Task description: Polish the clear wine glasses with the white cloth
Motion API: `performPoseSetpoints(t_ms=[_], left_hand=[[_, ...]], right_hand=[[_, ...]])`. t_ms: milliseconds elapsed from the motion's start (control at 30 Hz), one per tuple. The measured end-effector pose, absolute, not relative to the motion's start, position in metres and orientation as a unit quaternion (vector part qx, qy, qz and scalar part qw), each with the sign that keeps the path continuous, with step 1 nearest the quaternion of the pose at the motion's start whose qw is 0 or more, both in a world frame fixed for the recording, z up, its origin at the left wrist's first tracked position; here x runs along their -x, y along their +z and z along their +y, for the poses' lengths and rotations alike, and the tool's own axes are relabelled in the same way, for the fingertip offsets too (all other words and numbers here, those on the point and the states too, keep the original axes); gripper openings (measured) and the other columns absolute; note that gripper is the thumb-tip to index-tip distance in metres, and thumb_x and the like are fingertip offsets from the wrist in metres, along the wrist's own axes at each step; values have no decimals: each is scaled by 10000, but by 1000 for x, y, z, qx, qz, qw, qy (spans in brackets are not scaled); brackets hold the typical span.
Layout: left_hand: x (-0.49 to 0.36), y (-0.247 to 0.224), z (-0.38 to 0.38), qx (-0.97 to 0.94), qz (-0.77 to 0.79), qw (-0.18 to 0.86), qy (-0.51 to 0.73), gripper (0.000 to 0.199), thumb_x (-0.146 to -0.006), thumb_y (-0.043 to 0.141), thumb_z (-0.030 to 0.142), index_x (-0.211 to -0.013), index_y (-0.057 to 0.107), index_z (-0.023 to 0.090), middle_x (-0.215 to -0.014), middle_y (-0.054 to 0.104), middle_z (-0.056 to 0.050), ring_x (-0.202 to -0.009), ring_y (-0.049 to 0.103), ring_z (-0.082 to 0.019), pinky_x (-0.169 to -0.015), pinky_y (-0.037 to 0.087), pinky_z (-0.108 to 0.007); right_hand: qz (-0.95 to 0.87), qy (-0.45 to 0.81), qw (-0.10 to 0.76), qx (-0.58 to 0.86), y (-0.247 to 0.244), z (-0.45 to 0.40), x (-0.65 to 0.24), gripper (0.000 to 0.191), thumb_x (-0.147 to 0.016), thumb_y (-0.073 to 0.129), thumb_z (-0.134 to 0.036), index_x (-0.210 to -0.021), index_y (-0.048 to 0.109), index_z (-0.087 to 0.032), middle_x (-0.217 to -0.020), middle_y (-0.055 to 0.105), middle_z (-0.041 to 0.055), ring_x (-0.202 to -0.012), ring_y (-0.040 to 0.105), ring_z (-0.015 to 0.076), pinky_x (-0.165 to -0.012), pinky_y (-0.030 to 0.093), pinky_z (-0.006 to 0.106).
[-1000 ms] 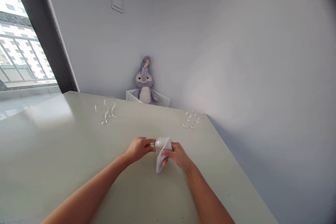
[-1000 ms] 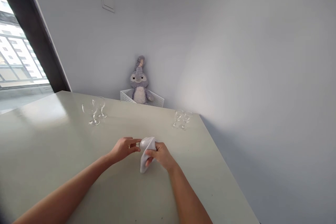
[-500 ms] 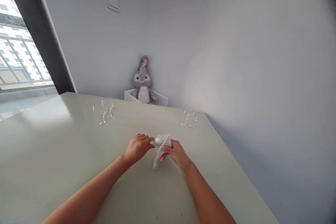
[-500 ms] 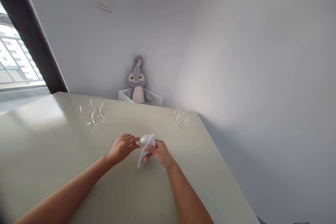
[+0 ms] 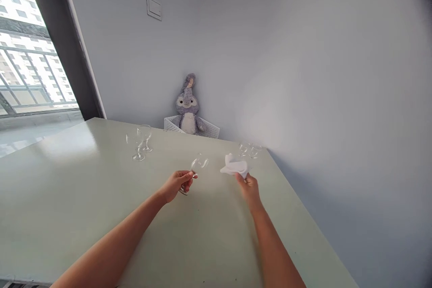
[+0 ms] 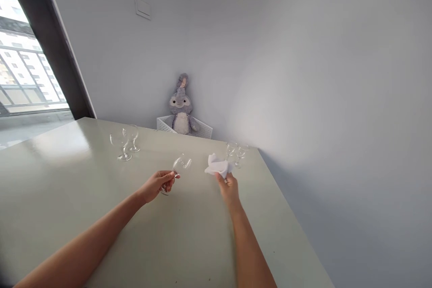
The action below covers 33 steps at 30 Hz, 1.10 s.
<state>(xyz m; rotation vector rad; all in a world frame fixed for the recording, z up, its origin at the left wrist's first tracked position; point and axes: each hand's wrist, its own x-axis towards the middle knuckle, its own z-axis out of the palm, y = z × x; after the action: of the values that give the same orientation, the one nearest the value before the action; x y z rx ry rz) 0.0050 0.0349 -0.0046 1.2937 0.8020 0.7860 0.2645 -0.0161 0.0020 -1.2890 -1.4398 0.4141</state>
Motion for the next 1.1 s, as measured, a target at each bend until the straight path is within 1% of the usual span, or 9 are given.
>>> performPoseSetpoints(t_ms=[133,233,333,467,600,667,833,1000,1100], left_hand=[[-16,-16,30,-626,388,595,322,367,-746,471,466,-650,571,126,-561,470,14,-451,395,-69,-469,298,-208],[-24,-21,20,-742,430,429,284,272,-731,481,369,-598,559,145,-517,474,9,-454,391,-86,-463,280,-216],[-28,-22,12,-808,431,294,274,188,-700,502,262,-548,543,159,-519,491,-3,-481,398,-98,-489,256,-228],[-29,-16,5,-877,366,173,259,219,-776,447,275,-617,566,182,-551,525,-15,-515,449,-120,-515,254,-231],[-34,-12,2,-879,368,160,258,260,-826,393,325,-696,584,204,-580,542,-8,-545,482,-127,-519,276,-223],[-37,-12,1,-860,394,180,269,258,-831,388,349,-746,588,210,-601,551,0,-556,486,-126,-527,297,-222],[-40,-18,4,-799,454,247,309,320,-823,400,311,-1128,468,243,-670,568,33,-591,505,-121,-576,371,-224],[-42,-27,7,-768,469,218,378,367,-826,382,269,-1189,432,253,-936,527,-34,-741,538,-138,-647,432,-265],[-45,-29,6,-765,463,172,414,403,-809,363,171,-1191,453,262,-1149,428,-79,-919,500,-172,-774,431,-331]], right_hand=[[-779,-18,406,477,4,-28,-222,390,-864,335,-428,-1051,595,-206,-1046,610,80,-1065,459,268,-934,288,452],[-823,-82,336,450,5,-34,-195,334,-866,385,-345,-1149,541,-261,-1063,616,44,-1162,373,264,-1006,159,495],[-799,-81,347,484,5,-32,-189,303,-848,431,-272,-1116,571,-261,-1025,628,44,-1120,413,254,-973,251,456],[-703,109,455,536,6,-25,-205,277,-842,413,-308,-904,662,-203,-937,633,62,-880,546,192,-777,413,319],[-477,454,551,512,-1,-16,-220,295,-773,498,-411,-729,647,-161,-629,598,8,-577,524,138,-530,401,251],[-353,556,595,461,-7,-12,-219,271,-728,555,-423,-696,622,-162,-583,577,-11,-529,505,125,-486,388,240],[-198,628,660,363,-15,-12,-193,237,-709,582,-395,-811,612,-184,-798,647,32,-701,583,179,-572,451,288],[-295,618,641,347,-19,-25,-163,289,-767,515,-417,-923,615,-195,-909,632,37,-829,564,182,-697,439,296],[-339,607,629,347,-25,-30,-154,292,-771,519,-413,-980,599,-226,-980,612,23,-891,536,170,-747,417,284]])
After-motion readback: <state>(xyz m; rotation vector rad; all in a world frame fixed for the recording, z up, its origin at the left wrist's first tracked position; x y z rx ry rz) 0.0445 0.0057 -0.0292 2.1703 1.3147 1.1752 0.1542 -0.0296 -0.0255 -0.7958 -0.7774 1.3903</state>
